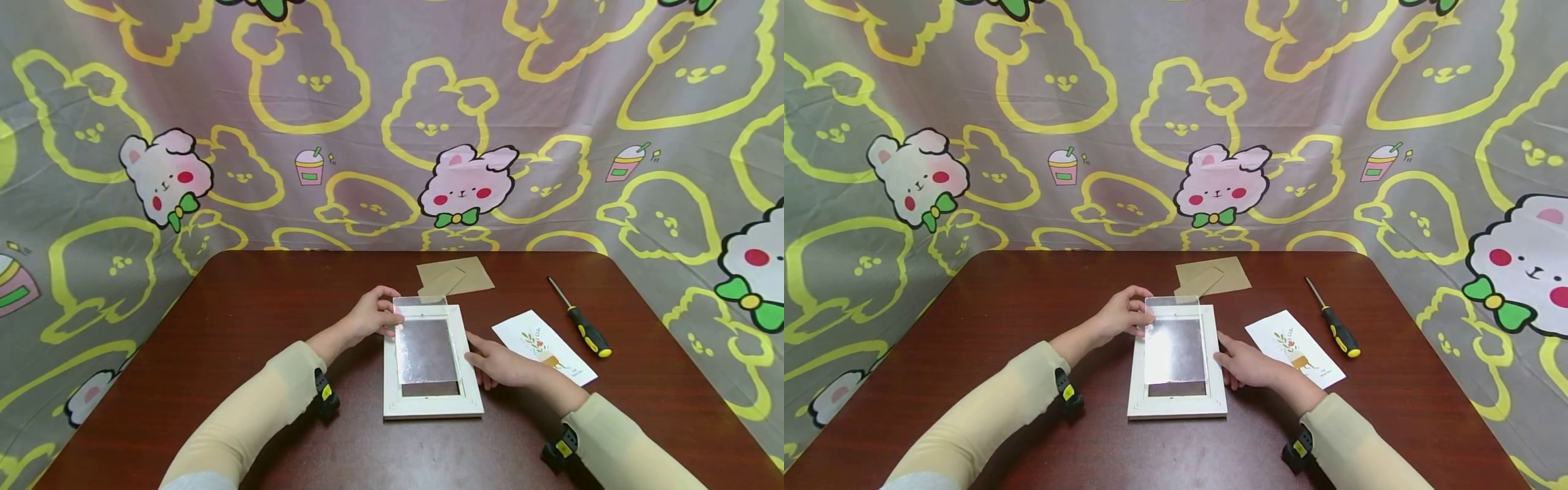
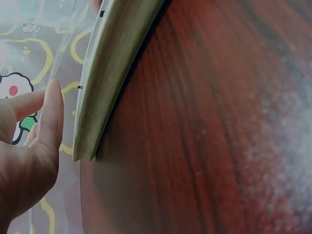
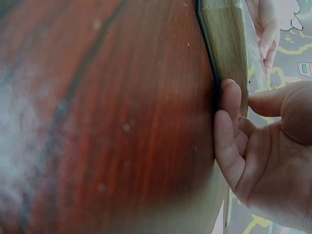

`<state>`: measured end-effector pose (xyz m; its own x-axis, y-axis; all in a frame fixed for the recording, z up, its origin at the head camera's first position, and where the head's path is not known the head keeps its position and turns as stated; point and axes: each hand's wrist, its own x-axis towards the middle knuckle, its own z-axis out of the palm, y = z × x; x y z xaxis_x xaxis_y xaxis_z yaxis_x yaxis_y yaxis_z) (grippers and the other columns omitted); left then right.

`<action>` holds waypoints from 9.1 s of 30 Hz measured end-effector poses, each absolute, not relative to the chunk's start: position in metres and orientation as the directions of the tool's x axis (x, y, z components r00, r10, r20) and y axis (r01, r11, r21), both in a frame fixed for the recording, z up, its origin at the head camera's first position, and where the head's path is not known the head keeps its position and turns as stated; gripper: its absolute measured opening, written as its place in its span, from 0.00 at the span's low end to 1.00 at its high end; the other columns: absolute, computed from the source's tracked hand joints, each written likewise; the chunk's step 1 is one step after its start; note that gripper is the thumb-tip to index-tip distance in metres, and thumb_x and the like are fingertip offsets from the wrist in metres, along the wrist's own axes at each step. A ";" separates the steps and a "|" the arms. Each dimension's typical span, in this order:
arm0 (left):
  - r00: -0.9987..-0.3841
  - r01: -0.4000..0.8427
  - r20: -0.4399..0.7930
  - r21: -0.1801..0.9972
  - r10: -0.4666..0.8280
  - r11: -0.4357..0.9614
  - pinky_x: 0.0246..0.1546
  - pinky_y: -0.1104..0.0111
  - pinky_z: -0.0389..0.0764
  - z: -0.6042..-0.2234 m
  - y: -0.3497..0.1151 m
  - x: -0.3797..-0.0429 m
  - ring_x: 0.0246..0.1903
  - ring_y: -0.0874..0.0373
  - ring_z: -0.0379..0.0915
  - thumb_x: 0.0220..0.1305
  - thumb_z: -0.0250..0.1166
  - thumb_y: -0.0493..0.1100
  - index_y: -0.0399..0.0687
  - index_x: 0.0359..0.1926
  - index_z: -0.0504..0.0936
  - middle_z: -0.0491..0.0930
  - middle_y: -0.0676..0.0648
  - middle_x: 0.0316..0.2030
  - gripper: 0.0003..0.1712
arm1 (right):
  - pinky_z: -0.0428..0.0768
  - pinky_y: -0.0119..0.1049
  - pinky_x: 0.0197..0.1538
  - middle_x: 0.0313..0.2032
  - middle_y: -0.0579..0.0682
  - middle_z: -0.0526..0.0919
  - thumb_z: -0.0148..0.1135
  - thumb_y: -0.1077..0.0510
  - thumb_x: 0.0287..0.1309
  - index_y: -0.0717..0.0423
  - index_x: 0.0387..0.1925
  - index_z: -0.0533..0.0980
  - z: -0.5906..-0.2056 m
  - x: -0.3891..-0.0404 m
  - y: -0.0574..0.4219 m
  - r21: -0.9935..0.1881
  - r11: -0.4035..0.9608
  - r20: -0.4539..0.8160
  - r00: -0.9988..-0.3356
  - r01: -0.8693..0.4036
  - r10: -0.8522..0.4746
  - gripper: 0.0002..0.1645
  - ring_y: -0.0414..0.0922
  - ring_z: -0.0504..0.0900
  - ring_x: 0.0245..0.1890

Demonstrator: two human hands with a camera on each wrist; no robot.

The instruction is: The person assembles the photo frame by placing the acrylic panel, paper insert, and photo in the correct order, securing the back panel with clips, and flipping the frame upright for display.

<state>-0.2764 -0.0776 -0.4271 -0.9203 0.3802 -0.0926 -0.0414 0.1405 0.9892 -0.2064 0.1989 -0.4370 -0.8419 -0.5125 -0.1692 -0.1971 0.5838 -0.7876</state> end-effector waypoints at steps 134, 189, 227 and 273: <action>-0.909 0.391 0.090 0.519 0.407 0.760 0.36 0.66 0.70 -0.426 -0.061 -0.271 0.32 0.56 0.67 0.48 0.79 0.46 0.45 0.37 0.78 0.71 0.47 0.32 0.20 | 0.73 0.41 0.21 0.17 0.50 0.73 0.45 0.61 0.74 0.75 0.70 0.47 -0.438 -0.205 0.200 -0.784 0.579 -0.143 -0.844 -0.221 -0.516 0.33 0.46 0.73 0.14; -0.861 -0.040 -0.275 0.876 0.428 0.481 0.25 0.69 0.77 -0.441 -0.110 -0.306 0.22 0.58 0.73 0.66 0.65 0.40 0.40 0.55 0.77 0.76 0.48 0.24 0.18 | 0.75 0.41 0.24 0.25 0.51 0.79 0.50 0.55 0.72 0.77 0.70 0.42 -0.421 -0.206 0.216 -0.812 0.565 -0.212 -0.827 -0.148 -0.520 0.42 0.48 0.78 0.22; -0.862 -0.029 -0.276 0.865 0.426 0.501 0.26 0.68 0.76 -0.435 -0.110 -0.300 0.24 0.58 0.73 0.66 0.64 0.42 0.42 0.55 0.78 0.75 0.47 0.27 0.18 | 0.73 0.64 0.43 0.56 0.81 0.63 0.68 0.46 0.55 0.79 0.63 0.58 -0.407 -0.198 0.307 -0.253 0.967 -0.149 -0.987 -0.021 -0.060 0.50 0.73 0.67 0.54; -0.861 -0.050 -0.289 0.867 0.419 0.495 0.26 0.68 0.76 -0.436 -0.110 -0.302 0.24 0.58 0.73 0.66 0.65 0.42 0.41 0.55 0.78 0.76 0.48 0.27 0.19 | 0.75 0.41 0.32 0.27 0.54 0.76 0.77 0.48 0.46 0.69 0.33 0.71 -0.398 -0.233 0.311 -0.321 0.947 -0.318 -0.942 0.001 -0.107 0.30 0.47 0.75 0.27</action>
